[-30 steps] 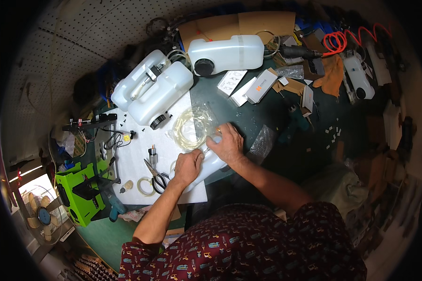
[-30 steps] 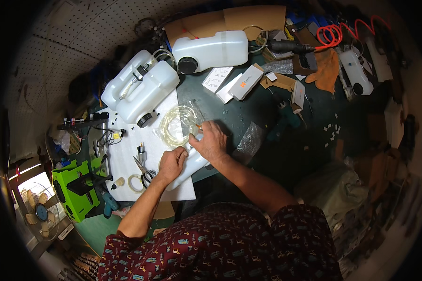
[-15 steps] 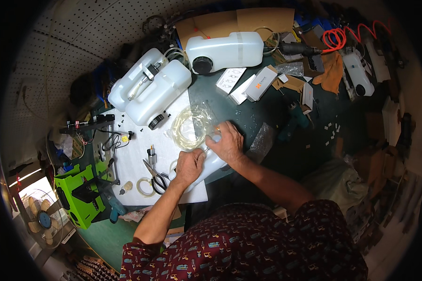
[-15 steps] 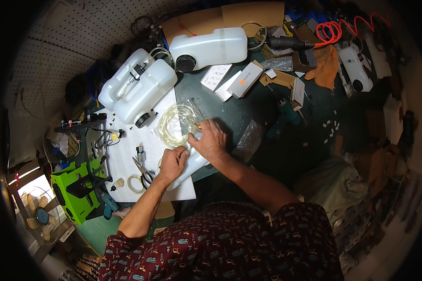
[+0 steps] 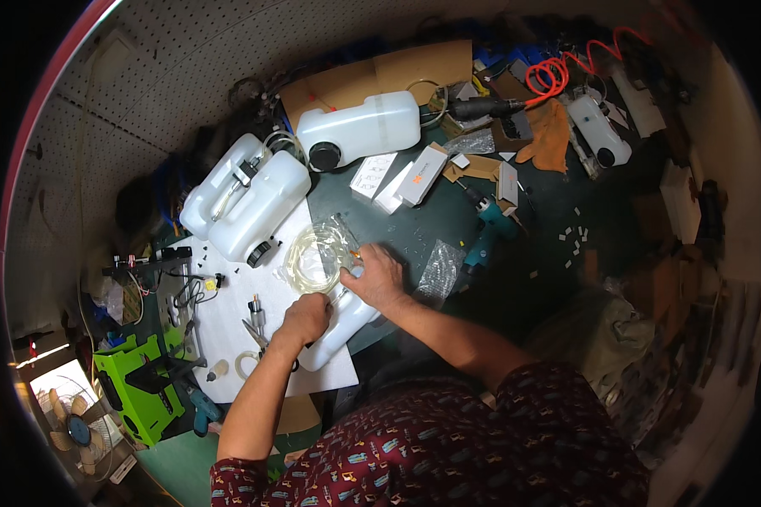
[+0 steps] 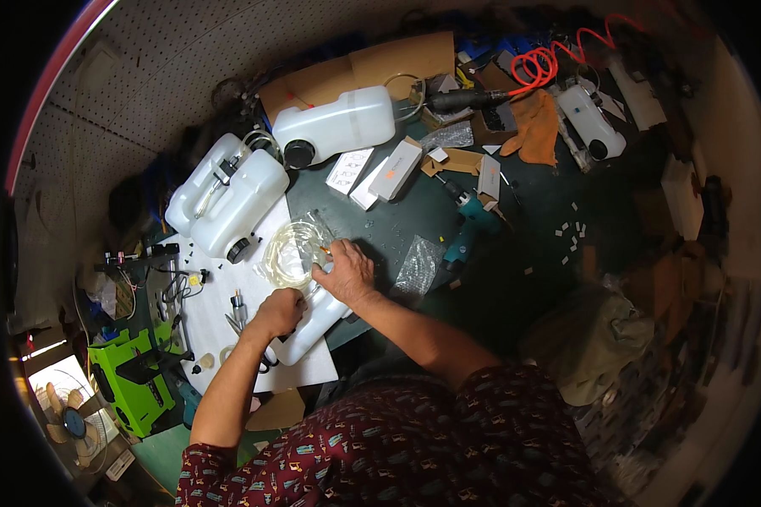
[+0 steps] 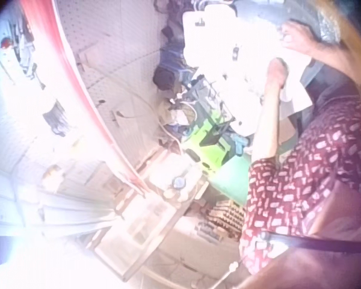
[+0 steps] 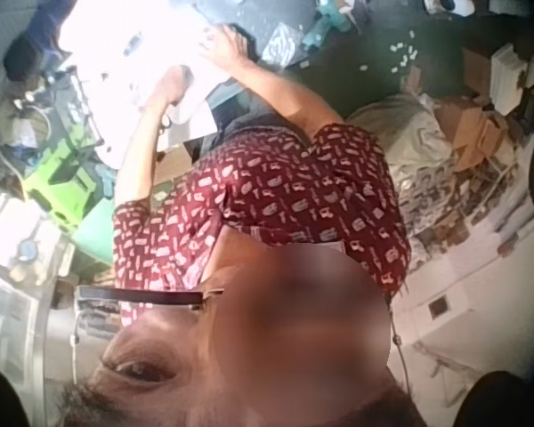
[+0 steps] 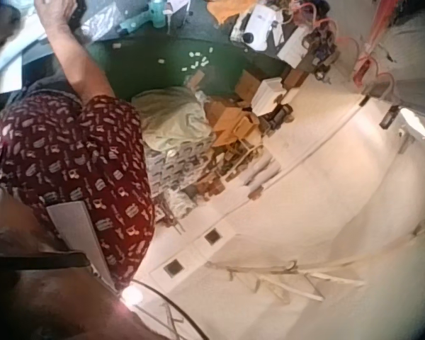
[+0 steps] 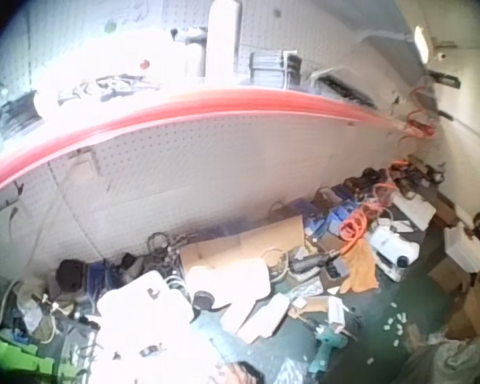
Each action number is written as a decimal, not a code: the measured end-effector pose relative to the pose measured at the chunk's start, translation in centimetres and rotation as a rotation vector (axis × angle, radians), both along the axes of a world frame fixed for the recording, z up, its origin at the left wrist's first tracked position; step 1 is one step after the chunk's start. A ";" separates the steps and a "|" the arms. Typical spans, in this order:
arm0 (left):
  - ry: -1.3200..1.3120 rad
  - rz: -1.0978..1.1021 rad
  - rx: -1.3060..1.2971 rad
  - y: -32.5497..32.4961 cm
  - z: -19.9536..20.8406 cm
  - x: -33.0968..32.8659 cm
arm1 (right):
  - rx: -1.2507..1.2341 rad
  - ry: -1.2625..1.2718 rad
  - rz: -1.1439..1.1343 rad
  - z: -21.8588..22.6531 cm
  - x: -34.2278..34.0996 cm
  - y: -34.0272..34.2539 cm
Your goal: The person assembles white plastic containers at a cluttered workbench. They insert a metal nozzle into a container, cut a plastic bag with scissors, and use a screwdriver to tighten a component on the container.
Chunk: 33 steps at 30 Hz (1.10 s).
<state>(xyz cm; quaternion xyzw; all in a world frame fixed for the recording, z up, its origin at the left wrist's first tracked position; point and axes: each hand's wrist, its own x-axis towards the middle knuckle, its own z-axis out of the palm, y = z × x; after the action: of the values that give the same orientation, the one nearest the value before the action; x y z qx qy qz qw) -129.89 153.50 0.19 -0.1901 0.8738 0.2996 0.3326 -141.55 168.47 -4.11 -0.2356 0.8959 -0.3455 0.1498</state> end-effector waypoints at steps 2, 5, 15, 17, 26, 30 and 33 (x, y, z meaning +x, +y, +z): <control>-0.033 -0.072 -0.135 0.5 0.6 -0.4 | -0.015 0.024 -0.010 -0.1 0.1 0.1; -0.034 -0.100 -0.210 1.4 0.8 -0.9 | -0.031 0.036 -0.014 -0.3 0.1 0.1; 0.366 0.132 -0.116 3.0 -1.9 3.4 | -0.008 -0.061 -0.006 -0.3 0.0 0.2; 0.397 0.117 -0.074 2.9 -2.2 4.1 | 0.012 -0.131 0.015 -0.3 0.1 0.2; 0.535 0.230 0.054 3.3 -2.6 4.0 | -0.022 -0.062 0.003 -0.4 -0.1 0.2; 0.574 0.256 -0.050 3.8 -3.9 4.1 | 0.046 -0.036 0.024 -0.8 0.1 0.1; 0.524 0.300 -0.040 3.8 -4.0 4.6 | -0.076 0.050 0.019 -0.8 0.1 0.2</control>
<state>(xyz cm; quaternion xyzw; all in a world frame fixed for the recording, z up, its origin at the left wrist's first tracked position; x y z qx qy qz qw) -125.33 157.34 -3.79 -0.2398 0.8978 0.3668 0.0438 -141.44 168.66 -4.91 -0.2580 0.8833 -0.3720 0.1214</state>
